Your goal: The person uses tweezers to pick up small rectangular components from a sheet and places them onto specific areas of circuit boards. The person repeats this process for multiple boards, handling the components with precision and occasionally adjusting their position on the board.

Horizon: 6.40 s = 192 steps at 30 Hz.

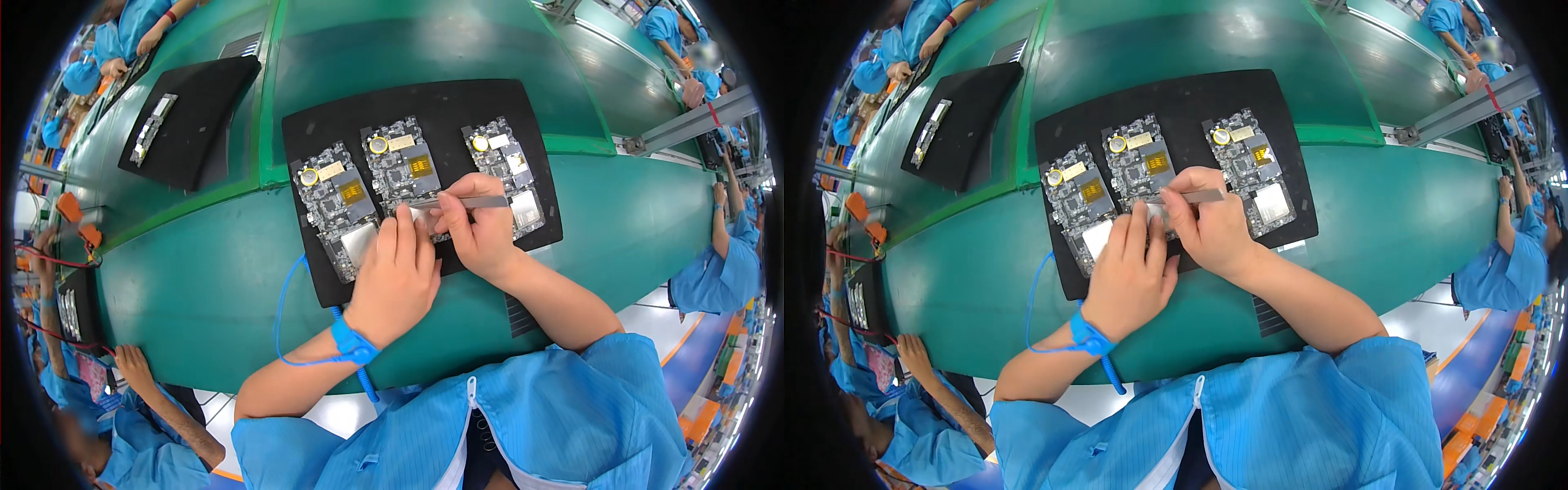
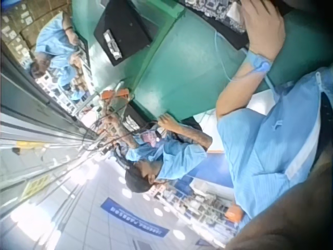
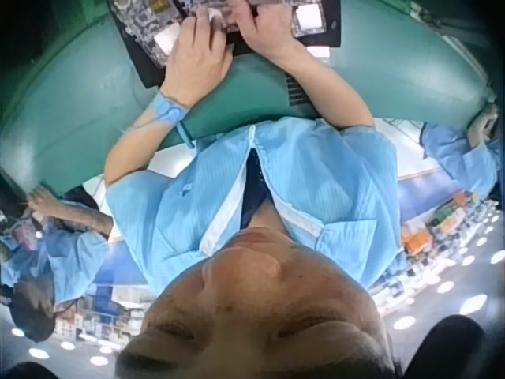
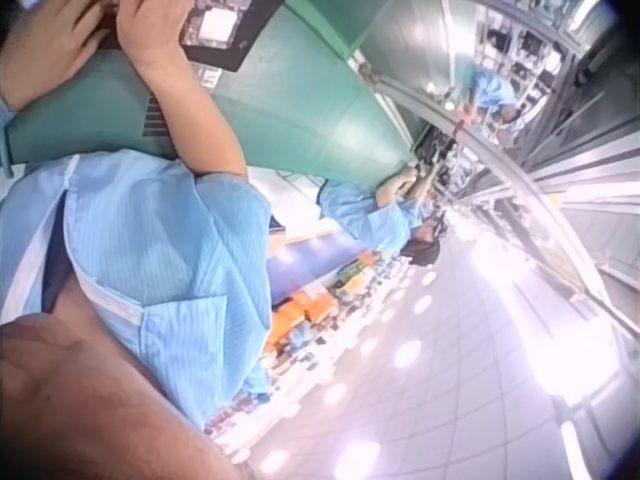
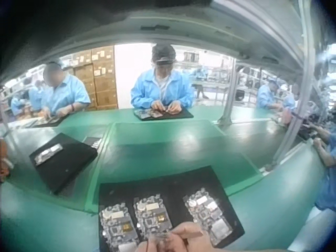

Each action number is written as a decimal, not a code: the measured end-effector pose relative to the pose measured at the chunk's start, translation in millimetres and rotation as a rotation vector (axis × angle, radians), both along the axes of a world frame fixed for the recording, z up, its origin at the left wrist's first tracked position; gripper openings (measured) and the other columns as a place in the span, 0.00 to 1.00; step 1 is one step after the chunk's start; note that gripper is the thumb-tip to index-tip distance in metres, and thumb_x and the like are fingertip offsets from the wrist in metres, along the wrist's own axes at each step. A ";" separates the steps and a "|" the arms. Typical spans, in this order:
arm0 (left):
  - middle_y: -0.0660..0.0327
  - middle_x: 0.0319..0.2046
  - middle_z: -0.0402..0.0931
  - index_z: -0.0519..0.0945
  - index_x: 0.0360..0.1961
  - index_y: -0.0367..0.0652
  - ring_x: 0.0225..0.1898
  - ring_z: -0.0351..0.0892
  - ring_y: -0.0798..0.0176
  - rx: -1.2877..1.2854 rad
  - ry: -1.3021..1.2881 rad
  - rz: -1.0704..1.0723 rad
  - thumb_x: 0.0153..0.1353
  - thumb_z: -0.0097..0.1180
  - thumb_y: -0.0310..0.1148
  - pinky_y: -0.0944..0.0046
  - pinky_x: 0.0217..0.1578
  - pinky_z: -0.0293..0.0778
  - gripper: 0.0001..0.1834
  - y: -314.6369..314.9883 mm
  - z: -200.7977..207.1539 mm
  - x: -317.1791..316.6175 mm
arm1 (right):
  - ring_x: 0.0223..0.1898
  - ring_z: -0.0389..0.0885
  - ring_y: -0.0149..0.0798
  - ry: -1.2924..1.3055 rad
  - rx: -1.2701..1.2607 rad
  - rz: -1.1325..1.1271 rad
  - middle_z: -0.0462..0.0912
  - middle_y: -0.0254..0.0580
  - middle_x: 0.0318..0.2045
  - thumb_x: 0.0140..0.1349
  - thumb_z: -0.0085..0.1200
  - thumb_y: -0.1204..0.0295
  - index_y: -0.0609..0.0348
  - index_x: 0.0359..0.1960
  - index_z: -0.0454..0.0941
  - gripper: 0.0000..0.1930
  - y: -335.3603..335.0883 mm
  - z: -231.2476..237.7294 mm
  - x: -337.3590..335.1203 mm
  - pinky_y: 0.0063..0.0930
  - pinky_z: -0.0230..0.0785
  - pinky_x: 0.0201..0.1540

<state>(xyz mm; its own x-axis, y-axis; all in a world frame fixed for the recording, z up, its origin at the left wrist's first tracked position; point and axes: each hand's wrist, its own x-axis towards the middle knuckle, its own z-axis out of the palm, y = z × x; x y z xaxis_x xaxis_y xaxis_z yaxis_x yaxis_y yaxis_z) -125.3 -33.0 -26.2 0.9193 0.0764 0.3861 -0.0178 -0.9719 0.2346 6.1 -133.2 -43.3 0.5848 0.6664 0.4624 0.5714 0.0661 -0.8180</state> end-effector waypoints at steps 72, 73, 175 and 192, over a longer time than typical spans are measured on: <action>0.55 0.58 0.63 0.73 0.55 0.46 0.48 0.65 0.57 -0.032 0.273 -0.674 0.49 0.61 0.50 0.61 0.41 0.65 0.34 -104.5 10.3 54.9 | 0.13 0.71 0.23 0.691 -0.023 -0.474 0.75 0.38 0.19 0.69 0.44 0.67 0.58 0.46 0.58 0.12 -212.5 3.8 12.0 0.13 0.60 0.15; 0.54 0.59 0.63 0.72 0.56 0.47 0.48 0.65 0.55 -0.036 0.276 -0.676 0.49 0.61 0.50 0.60 0.40 0.65 0.34 -104.6 9.6 55.0 | 0.13 0.71 0.24 0.692 -0.030 -0.471 0.75 0.39 0.19 0.69 0.43 0.68 0.58 0.46 0.58 0.11 -211.8 4.6 12.0 0.13 0.59 0.15; 0.57 0.36 0.74 0.80 0.33 0.36 0.42 0.72 0.53 -0.158 -0.267 -0.007 0.39 0.61 0.26 0.52 0.45 0.69 0.15 69.2 -3.9 -61.9 | 0.22 0.79 0.33 -0.060 0.072 0.087 0.77 0.40 0.24 0.62 0.53 0.76 0.65 0.38 0.67 0.08 46.4 -10.8 -61.7 0.23 0.71 0.23; 0.54 0.39 0.74 0.79 0.36 0.38 0.42 0.72 0.49 -0.196 -0.286 -0.008 0.40 0.60 0.21 0.54 0.42 0.70 0.17 70.6 -9.2 -63.9 | 0.21 0.78 0.25 0.342 0.207 0.073 0.77 0.42 0.25 0.65 0.46 0.78 0.64 0.40 0.61 0.07 41.7 11.5 -65.2 0.18 0.71 0.21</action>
<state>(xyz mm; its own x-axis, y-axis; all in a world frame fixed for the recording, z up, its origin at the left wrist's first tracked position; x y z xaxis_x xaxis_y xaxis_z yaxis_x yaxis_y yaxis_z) -189.2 37.6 -35.4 0.7771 0.1674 0.6066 -0.1175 -0.9084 0.4012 -59.1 -91.5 -31.8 0.6828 0.6249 0.3786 0.2568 0.2799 -0.9251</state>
